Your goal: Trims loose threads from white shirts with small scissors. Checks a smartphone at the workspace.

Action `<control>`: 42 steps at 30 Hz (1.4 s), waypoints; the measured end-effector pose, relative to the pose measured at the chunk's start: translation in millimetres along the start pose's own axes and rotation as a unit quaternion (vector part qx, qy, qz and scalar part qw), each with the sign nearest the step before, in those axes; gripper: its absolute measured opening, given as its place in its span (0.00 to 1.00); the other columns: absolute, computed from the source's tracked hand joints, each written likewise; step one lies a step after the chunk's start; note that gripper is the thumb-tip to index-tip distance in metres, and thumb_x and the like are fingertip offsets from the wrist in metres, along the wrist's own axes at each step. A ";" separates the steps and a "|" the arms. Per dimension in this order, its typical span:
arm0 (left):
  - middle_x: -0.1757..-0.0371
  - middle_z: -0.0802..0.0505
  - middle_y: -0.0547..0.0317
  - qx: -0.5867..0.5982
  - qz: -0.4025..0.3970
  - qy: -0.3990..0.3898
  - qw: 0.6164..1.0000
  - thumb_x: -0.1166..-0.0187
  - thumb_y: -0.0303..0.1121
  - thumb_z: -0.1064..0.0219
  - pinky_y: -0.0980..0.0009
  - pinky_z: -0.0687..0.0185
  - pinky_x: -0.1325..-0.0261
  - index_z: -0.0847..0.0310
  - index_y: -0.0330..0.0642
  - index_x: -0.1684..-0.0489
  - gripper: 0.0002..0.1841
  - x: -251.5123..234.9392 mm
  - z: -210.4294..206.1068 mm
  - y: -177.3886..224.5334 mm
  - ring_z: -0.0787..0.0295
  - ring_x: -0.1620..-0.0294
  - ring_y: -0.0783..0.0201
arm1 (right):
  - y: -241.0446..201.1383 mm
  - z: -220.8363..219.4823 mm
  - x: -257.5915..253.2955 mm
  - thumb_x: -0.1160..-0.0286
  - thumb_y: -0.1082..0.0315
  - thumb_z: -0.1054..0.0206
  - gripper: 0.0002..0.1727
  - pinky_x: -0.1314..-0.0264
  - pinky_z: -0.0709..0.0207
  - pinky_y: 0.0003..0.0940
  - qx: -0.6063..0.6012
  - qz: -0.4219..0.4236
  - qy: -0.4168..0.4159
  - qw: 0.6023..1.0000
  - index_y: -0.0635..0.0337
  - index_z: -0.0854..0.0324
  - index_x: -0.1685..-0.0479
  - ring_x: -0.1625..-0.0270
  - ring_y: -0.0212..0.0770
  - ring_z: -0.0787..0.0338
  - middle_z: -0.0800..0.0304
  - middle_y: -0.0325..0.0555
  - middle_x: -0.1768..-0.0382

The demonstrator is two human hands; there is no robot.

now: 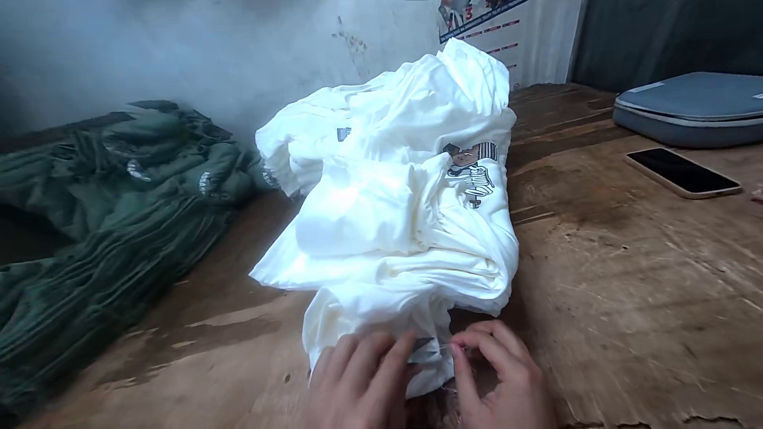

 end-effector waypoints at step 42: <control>0.63 0.17 0.67 0.164 0.103 0.061 0.979 0.30 0.33 0.38 0.87 0.26 0.65 0.13 0.48 0.70 0.07 -22.0 -24.6 -75.5 0.23 0.65 0.82 | -22.5 -43.4 -22.1 0.33 0.61 0.21 0.16 0.58 0.19 0.20 -0.158 0.083 -0.020 0.984 0.60 0.07 0.51 0.59 0.28 0.14 0.11 0.49 0.52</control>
Point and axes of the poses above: each hand's wrist, its own x-axis away from the middle knuckle, its own z-axis out of the back of the hand, y = z × x, the point moved 5 cm from there along -x, towards the middle knuckle
